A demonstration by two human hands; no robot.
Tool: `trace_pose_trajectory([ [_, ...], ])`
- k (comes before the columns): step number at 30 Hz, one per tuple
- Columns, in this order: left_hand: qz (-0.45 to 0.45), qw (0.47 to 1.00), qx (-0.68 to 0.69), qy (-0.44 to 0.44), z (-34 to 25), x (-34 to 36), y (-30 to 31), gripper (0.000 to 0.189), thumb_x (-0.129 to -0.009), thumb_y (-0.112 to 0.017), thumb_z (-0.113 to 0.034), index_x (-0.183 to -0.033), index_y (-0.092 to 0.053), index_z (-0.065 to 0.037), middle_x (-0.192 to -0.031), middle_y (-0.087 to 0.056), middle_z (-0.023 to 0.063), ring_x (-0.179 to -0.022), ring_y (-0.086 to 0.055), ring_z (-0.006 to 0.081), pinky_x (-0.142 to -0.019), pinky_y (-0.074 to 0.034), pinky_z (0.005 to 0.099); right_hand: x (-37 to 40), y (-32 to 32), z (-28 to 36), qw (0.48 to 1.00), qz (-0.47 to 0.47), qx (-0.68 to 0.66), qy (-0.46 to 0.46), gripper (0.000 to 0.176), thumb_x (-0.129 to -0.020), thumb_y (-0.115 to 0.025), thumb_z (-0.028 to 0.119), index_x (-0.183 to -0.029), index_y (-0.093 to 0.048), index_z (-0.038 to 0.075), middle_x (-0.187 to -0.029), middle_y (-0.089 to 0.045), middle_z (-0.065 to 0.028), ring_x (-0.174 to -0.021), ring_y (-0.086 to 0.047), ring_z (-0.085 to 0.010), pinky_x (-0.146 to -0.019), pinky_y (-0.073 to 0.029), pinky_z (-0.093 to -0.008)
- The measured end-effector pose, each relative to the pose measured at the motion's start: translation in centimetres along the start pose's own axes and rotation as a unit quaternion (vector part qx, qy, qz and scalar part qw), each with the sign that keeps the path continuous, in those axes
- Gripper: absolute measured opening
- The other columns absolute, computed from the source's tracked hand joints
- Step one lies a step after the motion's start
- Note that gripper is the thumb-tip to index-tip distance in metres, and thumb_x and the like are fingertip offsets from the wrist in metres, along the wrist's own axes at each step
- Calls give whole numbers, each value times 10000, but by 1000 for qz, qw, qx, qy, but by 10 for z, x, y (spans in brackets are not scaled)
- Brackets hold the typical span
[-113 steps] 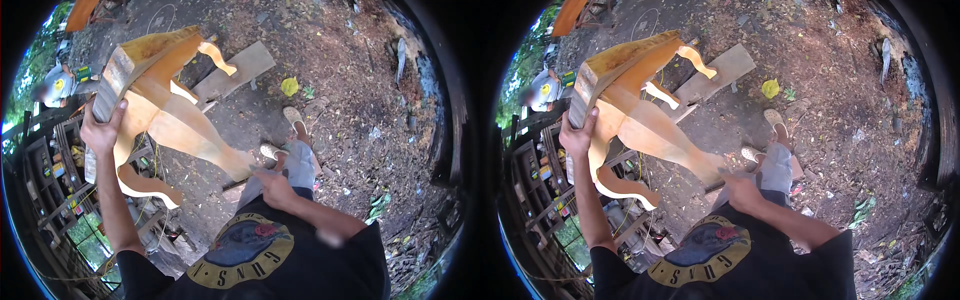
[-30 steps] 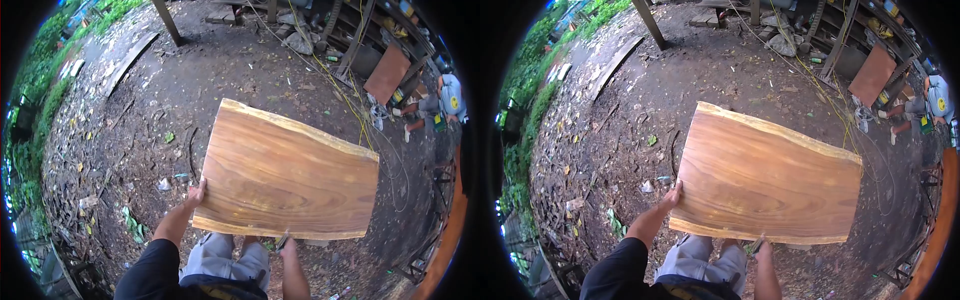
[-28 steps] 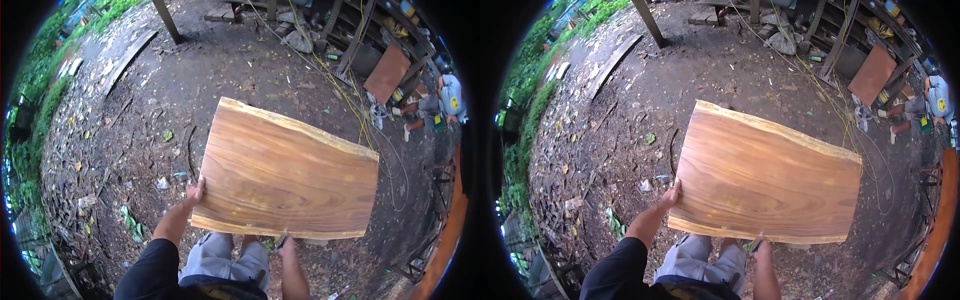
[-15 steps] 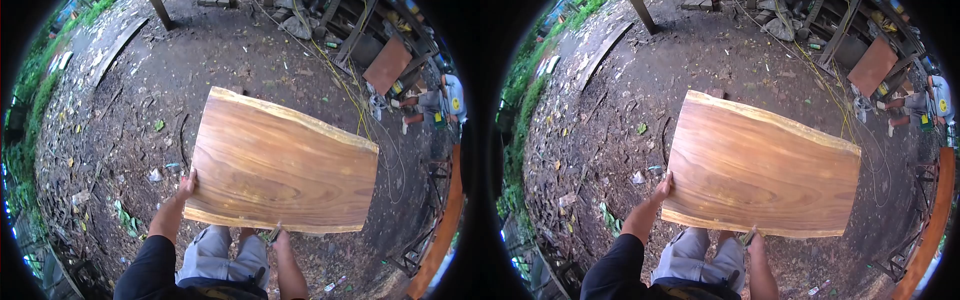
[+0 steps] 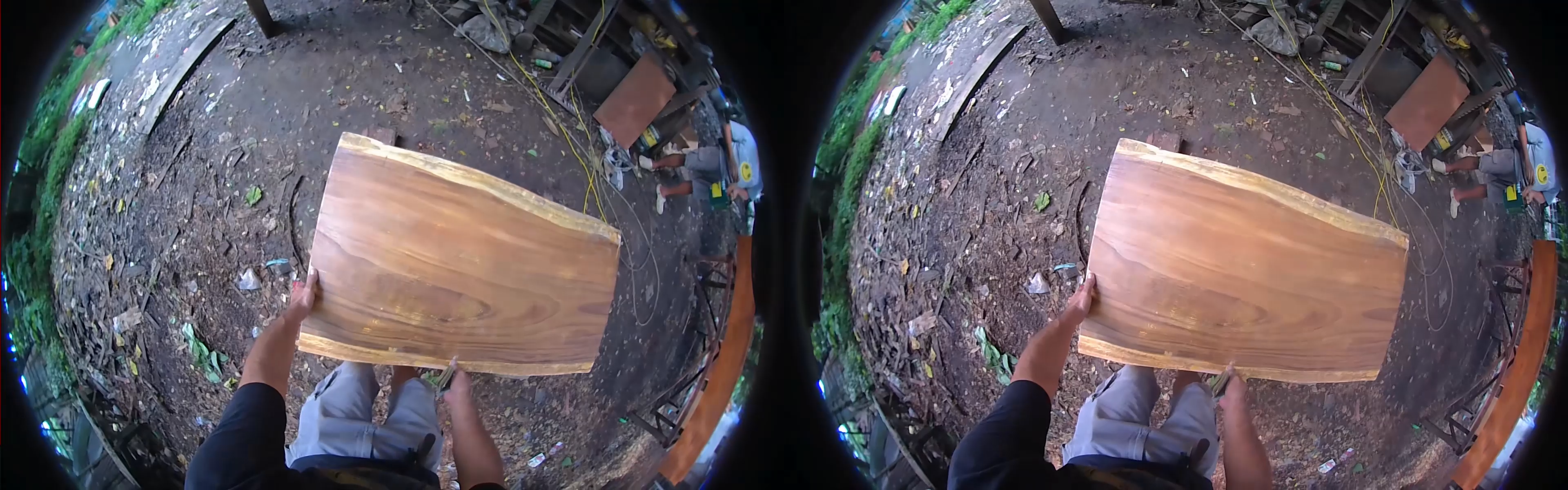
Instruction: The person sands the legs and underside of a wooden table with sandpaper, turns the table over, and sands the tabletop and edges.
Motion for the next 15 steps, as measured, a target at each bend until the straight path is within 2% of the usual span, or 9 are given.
trace_pose_trajectory([
  [3,-120,992,18,-21,22,-24,-7,1079,-902,-453,-909,-1388,-673,29,-1424,-652,278,-1404,-560,396,-1187,-395,410,-3,0,-4,998,-1,-26,-51,203,-1055,-664,282,-1021,-670,82,-798,-665,-75,-695,-677,-272,-660,-579,-435],
  [7,-137,987,-12,-86,52,-35,-19,854,-957,-494,-795,-1471,-627,-126,-1393,-674,262,-1348,-597,454,-1151,-437,474,-28,34,-5,997,13,-44,-68,212,-1042,-654,280,-1088,-680,75,-883,-695,-83,-795,-700,-287,-736,-595,-455],
  [9,-117,987,-60,-89,69,-15,-23,809,-990,-465,-755,-1461,-579,-107,-1337,-678,293,-1312,-602,487,-1110,-459,523,-38,60,11,994,31,-84,-56,284,-1038,-646,275,-1221,-691,63,-1055,-747,-112,-965,-727,-310,-865,-611,-482],
  [10,-103,987,-64,-108,86,2,-25,814,-992,-460,-751,-1470,-569,-101,-1340,-669,305,-1308,-596,500,-1112,-457,525,-36,70,22,994,26,-97,-32,266,-1038,-643,273,-1205,-693,71,-1047,-745,-102,-954,-726,-300,-852,-610,-474],
  [11,-120,974,-110,-157,153,-45,-40,795,-999,-479,-723,-1458,-574,-80,-1352,-668,300,-1306,-600,497,-1116,-456,521,-33,78,38,994,24,-108,-8,249,-1038,-641,270,-1190,-695,80,-1039,-744,-93,-943,-726,-291,-839,-608,-466],
  [12,-107,992,-65,-12,122,38,-29,765,-1006,-503,-682,-1455,-575,-67,-1364,-662,299,-1313,-603,481,-1120,-454,515,-30,86,54,993,20,-119,16,233,-1038,-639,267,-1175,-698,88,-1031,-742,-83,-932,-726,-281,-825,-607,-459],
  [13,-75,996,19,-49,174,17,-41,737,-1015,-506,-645,-1441,-584,-48,-1426,-621,306,-1325,-599,450,-1121,-459,488,-21,92,72,991,-32,-117,52,281,-1048,-607,274,-1195,-688,48,-1087,-738,-97,-977,-735,-307,-861,-616,-466],
  [14,-82,982,-84,-148,211,8,-50,730,-1027,-509,-624,-1476,-556,-51,-1502,-563,300,-1350,-574,459,-1105,-463,537,-28,104,85,991,-39,-111,59,306,-1050,-610,282,-1224,-681,41,-1122,-736,-106,-1008,-733,-313,-893,-611,-466],
  [15,-86,990,110,-26,225,20,-65,778,-1022,-500,-655,-1533,-497,-68,-1535,-537,284,-1368,-550,469,-1094,-457,576,-40,124,94,991,-45,-105,65,331,-1052,-613,290,-1254,-674,34,-1157,-734,-115,-1040,-730,-319,-925,-607,-467],
])
Point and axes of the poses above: each hand's wrist, its own x-axis away from the middle knuckle, its own y-axis out of the back of the hand, z = x × y, the point moved 6 cm from there along -x, towards the middle knuckle
